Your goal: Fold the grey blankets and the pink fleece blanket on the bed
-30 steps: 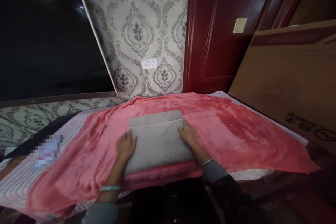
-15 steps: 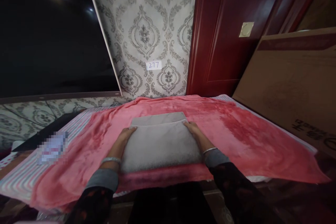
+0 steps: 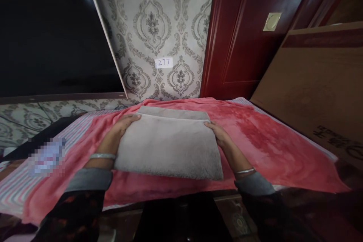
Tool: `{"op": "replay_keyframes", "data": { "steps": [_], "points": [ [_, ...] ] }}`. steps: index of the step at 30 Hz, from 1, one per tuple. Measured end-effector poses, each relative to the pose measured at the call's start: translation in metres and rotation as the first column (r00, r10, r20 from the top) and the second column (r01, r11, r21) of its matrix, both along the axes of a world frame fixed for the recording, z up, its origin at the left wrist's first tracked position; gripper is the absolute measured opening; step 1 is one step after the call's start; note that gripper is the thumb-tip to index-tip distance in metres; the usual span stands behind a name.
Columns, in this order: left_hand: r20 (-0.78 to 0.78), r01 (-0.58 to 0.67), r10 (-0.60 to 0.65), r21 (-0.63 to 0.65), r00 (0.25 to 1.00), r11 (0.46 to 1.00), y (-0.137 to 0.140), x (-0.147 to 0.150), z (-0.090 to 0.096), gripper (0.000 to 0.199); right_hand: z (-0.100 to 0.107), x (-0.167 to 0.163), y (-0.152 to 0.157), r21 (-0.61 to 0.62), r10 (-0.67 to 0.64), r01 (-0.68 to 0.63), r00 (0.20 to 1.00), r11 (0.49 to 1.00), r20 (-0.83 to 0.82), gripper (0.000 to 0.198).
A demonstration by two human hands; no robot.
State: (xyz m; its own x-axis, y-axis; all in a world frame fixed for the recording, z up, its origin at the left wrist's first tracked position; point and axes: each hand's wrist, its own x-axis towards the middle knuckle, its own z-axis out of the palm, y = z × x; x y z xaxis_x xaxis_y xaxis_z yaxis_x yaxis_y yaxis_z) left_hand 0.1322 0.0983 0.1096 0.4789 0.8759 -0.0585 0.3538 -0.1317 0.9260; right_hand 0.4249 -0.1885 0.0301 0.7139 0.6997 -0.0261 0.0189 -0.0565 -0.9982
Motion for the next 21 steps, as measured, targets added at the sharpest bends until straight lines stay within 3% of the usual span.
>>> {"op": "replay_keyframes", "data": {
  "steps": [3,7,10,12,15,17,19,21],
  "points": [
    [-0.192,0.109,-0.103,0.023,0.976,0.994,-0.002,0.006,-0.016,0.038,-0.021,-0.011,-0.007,-0.098,-0.026,0.033,0.998,0.995,0.065,0.043],
    [-0.435,0.069,0.022,0.192,0.900,0.979,-0.014,0.014,-0.049,0.029,-0.045,-0.018,-0.013,-0.229,-0.028,0.064,0.987,0.971,0.158,0.042],
    [-0.501,0.009,0.137,0.278,0.855,0.960,-0.022,0.019,-0.056,0.031,-0.040,-0.014,-0.015,-0.282,-0.050,0.125,0.965,0.951,0.259,0.052],
    [-0.511,-0.007,0.206,0.363,0.835,0.932,-0.032,0.025,-0.054,0.040,-0.029,-0.017,-0.015,-0.296,-0.048,0.193,0.899,0.935,0.435,0.063],
    [-0.510,0.183,0.154,0.550,0.846,0.815,-0.060,0.040,-0.056,0.052,-0.015,-0.035,-0.007,-0.294,0.081,0.234,0.640,0.927,0.764,0.066],
    [-0.565,0.431,-0.014,0.613,0.825,0.662,-0.085,0.052,-0.066,0.055,-0.013,-0.053,0.000,-0.365,0.241,0.179,0.485,0.914,0.841,0.063],
    [-0.635,0.616,-0.173,0.585,0.752,0.528,-0.108,0.063,-0.081,0.059,-0.018,-0.070,0.006,-0.487,0.397,0.137,0.415,0.862,0.819,0.061],
    [-0.677,0.699,-0.252,0.539,0.691,0.471,-0.123,0.068,-0.095,0.061,-0.027,-0.079,0.009,-0.584,0.497,0.134,0.395,0.801,0.773,0.063]
  ]
}}
